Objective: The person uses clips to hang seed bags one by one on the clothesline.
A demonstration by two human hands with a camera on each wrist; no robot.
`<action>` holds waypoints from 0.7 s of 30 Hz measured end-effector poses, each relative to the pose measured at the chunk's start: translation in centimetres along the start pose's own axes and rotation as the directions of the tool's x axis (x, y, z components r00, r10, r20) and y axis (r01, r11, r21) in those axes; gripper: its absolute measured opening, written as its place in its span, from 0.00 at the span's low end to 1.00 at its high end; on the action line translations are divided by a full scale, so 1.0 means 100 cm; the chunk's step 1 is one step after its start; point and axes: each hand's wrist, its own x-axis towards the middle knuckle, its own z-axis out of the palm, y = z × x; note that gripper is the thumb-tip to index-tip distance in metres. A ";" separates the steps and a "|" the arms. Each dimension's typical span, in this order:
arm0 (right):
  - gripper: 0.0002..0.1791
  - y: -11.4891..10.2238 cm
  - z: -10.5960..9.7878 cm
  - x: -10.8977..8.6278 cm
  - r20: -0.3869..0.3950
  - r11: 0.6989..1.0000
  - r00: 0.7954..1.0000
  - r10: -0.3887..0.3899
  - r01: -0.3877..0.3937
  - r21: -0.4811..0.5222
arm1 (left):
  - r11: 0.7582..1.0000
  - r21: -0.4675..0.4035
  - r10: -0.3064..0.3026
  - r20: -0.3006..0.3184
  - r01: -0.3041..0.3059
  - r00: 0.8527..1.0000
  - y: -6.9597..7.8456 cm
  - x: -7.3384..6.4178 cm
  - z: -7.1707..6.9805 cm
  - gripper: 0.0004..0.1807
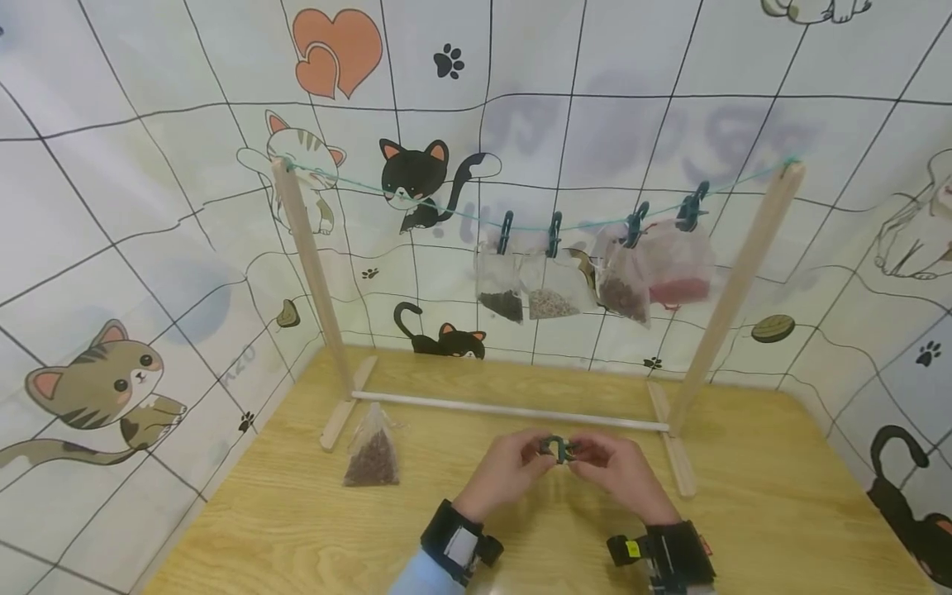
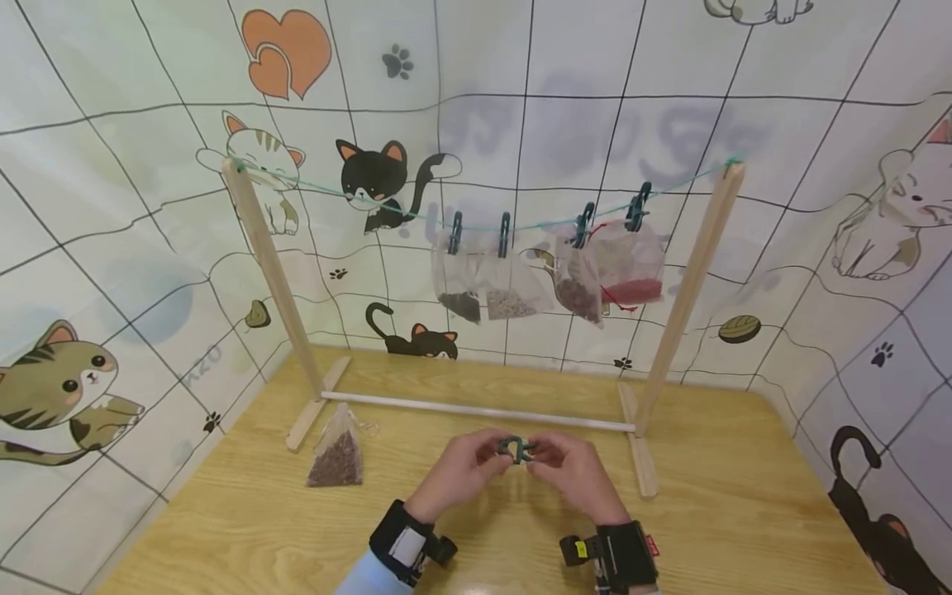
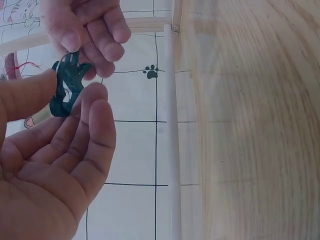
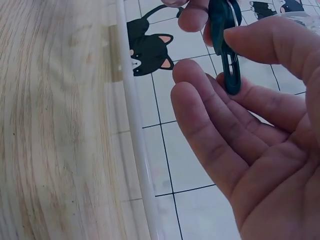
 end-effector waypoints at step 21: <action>0.27 -0.012 0.004 -0.001 -0.047 0.984 0.997 -0.055 0.062 0.167 | 0.979 -0.171 -0.113 -0.026 0.107 0.993 -0.002 -0.001 -0.009 0.09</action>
